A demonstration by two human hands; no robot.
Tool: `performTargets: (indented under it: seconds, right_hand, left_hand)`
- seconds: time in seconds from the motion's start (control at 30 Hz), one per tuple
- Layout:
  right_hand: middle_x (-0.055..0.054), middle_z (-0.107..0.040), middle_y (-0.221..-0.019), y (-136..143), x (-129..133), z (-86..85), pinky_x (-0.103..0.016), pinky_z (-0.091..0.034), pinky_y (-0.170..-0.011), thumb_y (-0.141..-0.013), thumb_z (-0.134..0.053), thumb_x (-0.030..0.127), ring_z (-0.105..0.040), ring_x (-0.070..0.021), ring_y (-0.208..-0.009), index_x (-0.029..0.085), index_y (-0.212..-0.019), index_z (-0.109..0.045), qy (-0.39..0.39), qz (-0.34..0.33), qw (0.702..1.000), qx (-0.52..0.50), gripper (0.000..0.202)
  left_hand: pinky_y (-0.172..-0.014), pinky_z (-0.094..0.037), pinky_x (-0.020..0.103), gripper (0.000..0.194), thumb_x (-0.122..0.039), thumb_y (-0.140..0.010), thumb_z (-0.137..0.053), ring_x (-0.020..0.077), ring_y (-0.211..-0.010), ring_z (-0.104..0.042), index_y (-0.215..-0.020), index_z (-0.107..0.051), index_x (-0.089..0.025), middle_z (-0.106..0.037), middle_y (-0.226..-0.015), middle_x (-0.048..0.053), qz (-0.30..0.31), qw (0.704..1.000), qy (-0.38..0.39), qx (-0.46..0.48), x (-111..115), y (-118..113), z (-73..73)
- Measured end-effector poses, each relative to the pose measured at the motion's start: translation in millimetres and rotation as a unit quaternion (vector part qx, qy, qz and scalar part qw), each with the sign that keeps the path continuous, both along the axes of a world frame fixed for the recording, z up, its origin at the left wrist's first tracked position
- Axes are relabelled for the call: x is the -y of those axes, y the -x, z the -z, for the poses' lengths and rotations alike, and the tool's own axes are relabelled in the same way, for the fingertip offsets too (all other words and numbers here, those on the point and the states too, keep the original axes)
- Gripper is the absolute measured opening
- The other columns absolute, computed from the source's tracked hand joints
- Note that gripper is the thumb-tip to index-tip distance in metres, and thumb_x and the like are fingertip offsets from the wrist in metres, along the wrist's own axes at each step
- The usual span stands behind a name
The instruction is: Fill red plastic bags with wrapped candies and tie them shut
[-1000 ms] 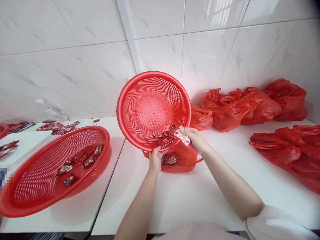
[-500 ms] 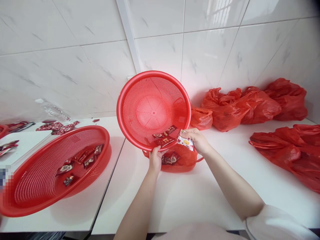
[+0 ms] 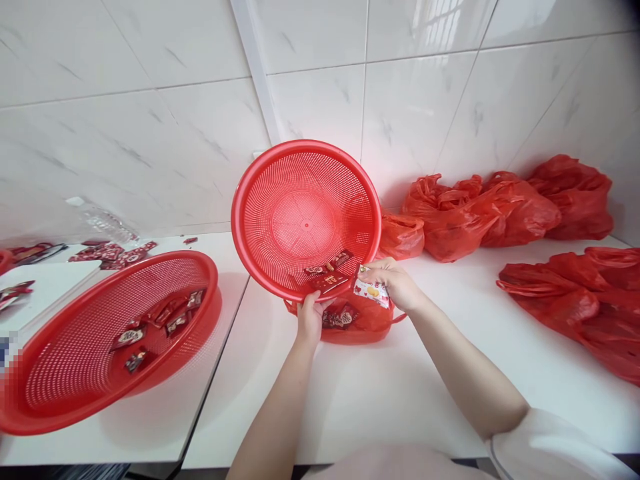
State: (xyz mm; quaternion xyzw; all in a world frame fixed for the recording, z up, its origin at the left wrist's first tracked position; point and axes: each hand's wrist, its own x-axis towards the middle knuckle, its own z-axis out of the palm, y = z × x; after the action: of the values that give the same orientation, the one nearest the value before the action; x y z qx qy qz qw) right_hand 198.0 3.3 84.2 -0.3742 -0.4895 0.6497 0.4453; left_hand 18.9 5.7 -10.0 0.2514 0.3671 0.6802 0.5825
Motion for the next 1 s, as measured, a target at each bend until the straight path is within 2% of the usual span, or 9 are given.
performTargets:
  seconds: [0.1, 0.23, 0.33, 0.47, 0.57, 0.67, 0.8, 1.0]
  right_hand:
    - [0.002, -0.055, -0.048, 1.4, 0.8, 0.6, -0.022, -0.033, -0.040, -0.071, -0.070, 0.042, -0.046, -0.0090, -0.040, 0.015, -0.059, -0.063, -0.027, 0.008, 1.000, 0.006, 0.030]
    - [-0.001, -0.063, -0.057, 5.0, 1.2, -0.7, -0.021, -0.039, -0.037, -0.082, -0.060, 0.057, -0.053, -0.0100, -0.039, 0.015, -0.068, -0.063, -0.073, 0.021, 0.997, 0.034, 0.045]
    - [-0.005, -0.071, -0.071, 6.7, -1.9, 0.0, -0.020, -0.041, -0.035, -0.082, -0.055, 0.065, -0.057, -0.0107, -0.041, 0.015, -0.083, -0.065, -0.047, 0.013, 0.999, -0.018, 0.050]
    - [-0.006, -0.069, -0.061, 5.2, -7.0, 2.6, -0.018, -0.033, -0.028, -0.081, -0.041, 0.076, -0.049, -0.0086, -0.032, 0.015, -0.082, -0.065, 0.012, -0.013, 0.995, -0.094, 0.066]
    - [-0.004, -0.068, -0.057, 3.4, -7.9, 3.3, -0.018, -0.031, -0.026, -0.081, -0.053, 0.066, -0.048, -0.0091, -0.030, 0.016, -0.081, -0.062, 0.011, -0.002, 0.995, -0.102, 0.050]
    - [-0.003, -0.070, -0.064, 3.5, -6.1, 2.3, -0.017, -0.035, -0.027, -0.080, -0.065, 0.050, -0.052, -0.0096, -0.033, 0.017, -0.082, -0.060, -0.001, 0.007, 0.996, -0.088, 0.034]
    - [-0.002, -0.071, -0.072, 5.8, -3.0, 2.0, -0.016, -0.043, -0.035, -0.077, -0.072, 0.045, -0.059, -0.0093, -0.044, 0.017, -0.086, -0.060, -0.036, 0.004, 0.998, -0.059, 0.032]
    - [-0.001, -0.066, -0.066, 7.1, -1.8, 6.7, -0.018, -0.044, -0.038, -0.071, -0.077, 0.046, -0.059, -0.0100, -0.045, 0.016, -0.078, -0.061, -0.071, 0.013, 0.997, -0.021, 0.035]
  left_hand:
    - [-0.090, -0.051, 0.050, 0.031, -0.022, -0.065, -0.068, 0.0240, -0.097, -0.063, -0.096, -0.065, -0.020, -0.069, -0.101, 0.004, -0.003, 1.000, 0.007, 0.005, 0.1, -0.1, 0.3]
    - [-0.088, -0.052, 0.050, 0.030, -0.024, -0.066, -0.068, 0.0242, -0.098, -0.063, -0.096, -0.065, -0.020, -0.069, -0.102, 0.005, 0.003, 1.000, 0.009, 0.001, 0.4, 0.3, 0.5]
    - [-0.087, -0.052, 0.049, 0.030, -0.023, -0.067, -0.067, 0.0247, -0.100, -0.062, -0.097, -0.065, -0.020, -0.069, -0.105, 0.005, 0.009, 1.000, 0.006, -0.001, 0.8, 0.5, -0.1]
    - [-0.088, -0.052, 0.049, 0.032, -0.023, -0.068, -0.066, 0.0259, -0.102, -0.062, -0.100, -0.065, -0.020, -0.068, -0.106, 0.006, 0.013, 1.000, -0.004, -0.003, 1.3, 0.4, -1.2]
    - [-0.089, -0.051, 0.050, 0.035, -0.024, -0.068, -0.066, 0.0255, -0.101, -0.062, -0.103, -0.064, -0.021, -0.068, -0.108, 0.006, 0.010, 1.000, -0.009, 0.000, 1.4, 0.1, -1.6]
    - [-0.090, -0.051, 0.050, 0.034, -0.023, -0.067, -0.067, 0.0249, -0.099, -0.063, -0.101, -0.065, -0.021, -0.068, -0.108, 0.006, 0.012, 1.000, -0.006, 0.002, 1.4, -0.1, -1.6]
    - [-0.091, -0.050, 0.051, 0.034, -0.024, -0.066, -0.067, 0.0266, -0.102, -0.062, -0.101, -0.065, -0.020, -0.068, -0.105, 0.006, 0.015, 1.000, 0.005, 0.001, 2.0, 0.0, -1.5]
    - [-0.091, -0.050, 0.051, 0.038, -0.024, -0.067, -0.067, 0.0287, -0.106, -0.061, -0.104, -0.065, -0.019, -0.068, -0.108, 0.008, 0.019, 1.000, 0.000, 0.000, 2.0, -0.1, -1.9]
